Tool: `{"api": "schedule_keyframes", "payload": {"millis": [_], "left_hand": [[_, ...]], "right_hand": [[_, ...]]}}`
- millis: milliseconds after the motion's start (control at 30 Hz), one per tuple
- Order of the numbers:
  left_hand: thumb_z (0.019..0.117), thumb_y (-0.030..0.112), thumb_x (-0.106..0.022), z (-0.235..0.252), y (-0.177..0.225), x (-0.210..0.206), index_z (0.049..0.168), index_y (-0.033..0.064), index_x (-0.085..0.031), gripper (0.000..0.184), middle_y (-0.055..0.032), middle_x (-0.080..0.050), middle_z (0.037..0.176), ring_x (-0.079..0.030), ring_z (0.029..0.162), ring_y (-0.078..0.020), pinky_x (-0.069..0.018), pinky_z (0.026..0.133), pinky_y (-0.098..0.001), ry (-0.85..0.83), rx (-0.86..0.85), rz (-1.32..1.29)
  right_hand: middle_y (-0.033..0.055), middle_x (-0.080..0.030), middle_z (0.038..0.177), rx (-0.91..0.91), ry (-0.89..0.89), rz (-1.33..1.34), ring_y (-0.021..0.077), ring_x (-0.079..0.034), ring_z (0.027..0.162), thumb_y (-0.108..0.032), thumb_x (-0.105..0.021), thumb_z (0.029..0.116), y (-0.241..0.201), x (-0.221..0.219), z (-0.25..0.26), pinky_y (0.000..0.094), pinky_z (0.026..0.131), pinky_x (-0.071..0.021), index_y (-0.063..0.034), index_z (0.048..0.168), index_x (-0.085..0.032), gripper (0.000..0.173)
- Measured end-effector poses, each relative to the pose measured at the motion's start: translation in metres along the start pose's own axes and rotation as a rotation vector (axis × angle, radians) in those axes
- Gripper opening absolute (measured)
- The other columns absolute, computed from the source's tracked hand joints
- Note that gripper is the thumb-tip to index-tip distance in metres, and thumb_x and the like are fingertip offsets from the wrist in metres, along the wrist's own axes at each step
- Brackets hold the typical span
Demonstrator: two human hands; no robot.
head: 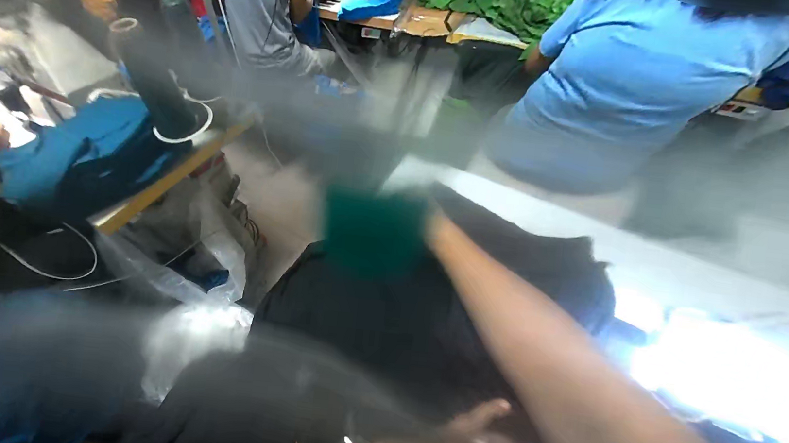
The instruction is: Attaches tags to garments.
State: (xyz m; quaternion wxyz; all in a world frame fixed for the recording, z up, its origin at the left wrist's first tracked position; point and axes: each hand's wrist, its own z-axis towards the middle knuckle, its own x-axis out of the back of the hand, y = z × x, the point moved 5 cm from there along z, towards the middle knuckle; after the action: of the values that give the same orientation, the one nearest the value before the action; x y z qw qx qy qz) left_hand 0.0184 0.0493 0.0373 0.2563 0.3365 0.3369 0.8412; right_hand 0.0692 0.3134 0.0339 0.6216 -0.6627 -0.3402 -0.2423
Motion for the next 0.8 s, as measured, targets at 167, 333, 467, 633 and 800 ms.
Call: {"api": "schedule_keyframes", "payload": {"millis": [167, 333, 467, 633, 800], "left_hand": [[0.1039, 0.023, -0.057, -0.074, -0.054, 0.166, 0.124, 0.0034, -0.069, 0.031, -0.0115, -0.070, 0.123, -0.066, 0.116, -0.0226, -0.0534, 0.101, -0.0427, 0.776, 0.648, 0.523], [0.1071, 0.025, -0.055, -0.099, -0.114, 0.210, 0.122, 0.0030, -0.072, 0.032, -0.0213, -0.070, 0.121, -0.066, 0.116, -0.0380, -0.0472, 0.101, -0.0612, 0.678, 1.098, 0.657], [0.1014, 0.021, -0.065, -0.091, -0.118, 0.207, 0.113, 0.0020, -0.074, 0.024, -0.0196, -0.072, 0.112, -0.069, 0.109, -0.0347, -0.0514, 0.100, -0.0554, 0.677, 1.095, 0.666], [0.1034, 0.012, -0.059, -0.086, -0.105, 0.200, 0.111, -0.0029, -0.073, 0.022, -0.0229, -0.072, 0.109, -0.069, 0.106, -0.0375, -0.0522, 0.098, -0.0550, 0.737, 1.036, 0.778], [0.1055, 0.016, -0.056, -0.075, -0.061, 0.183, 0.113, 0.0008, -0.068, 0.021, -0.0141, -0.072, 0.100, -0.070, 0.087, -0.0221, -0.0570, 0.080, -0.0432, 0.841, 0.792, 0.579]], "right_hand": [[0.0332, -0.063, 0.125, 0.106, 0.085, -0.159, 0.0457, -0.061, 0.120, 0.006, -0.058, 0.0984, -0.003, 0.005, -0.004, 0.0561, 0.106, -0.0449, 0.0125, 0.123, -0.063, 0.026], [0.0342, -0.061, 0.130, 0.051, 0.016, -0.278, 0.0502, -0.058, 0.124, 0.008, -0.063, 0.0934, 0.000, 0.020, 0.008, 0.0641, 0.105, -0.0444, 0.0083, 0.130, -0.061, 0.037], [0.0342, -0.058, 0.132, 0.035, 0.020, -0.290, 0.0498, -0.057, 0.125, 0.006, -0.061, 0.0954, 0.010, 0.029, 0.000, 0.0635, 0.106, -0.0443, 0.0096, 0.131, -0.058, 0.036], [0.0331, -0.063, 0.127, 0.105, 0.092, -0.233, 0.0488, -0.060, 0.122, 0.000, -0.058, 0.1003, 0.009, 0.040, -0.011, 0.0634, 0.105, -0.0444, 0.0086, 0.127, -0.063, 0.029], [0.0193, -0.071, 0.109, 0.230, 0.184, 0.050, 0.0248, -0.067, 0.096, -0.002, -0.060, 0.1003, 0.015, 0.074, -0.043, 0.0437, 0.091, -0.0535, 0.0045, 0.116, -0.070, 0.020]]}}
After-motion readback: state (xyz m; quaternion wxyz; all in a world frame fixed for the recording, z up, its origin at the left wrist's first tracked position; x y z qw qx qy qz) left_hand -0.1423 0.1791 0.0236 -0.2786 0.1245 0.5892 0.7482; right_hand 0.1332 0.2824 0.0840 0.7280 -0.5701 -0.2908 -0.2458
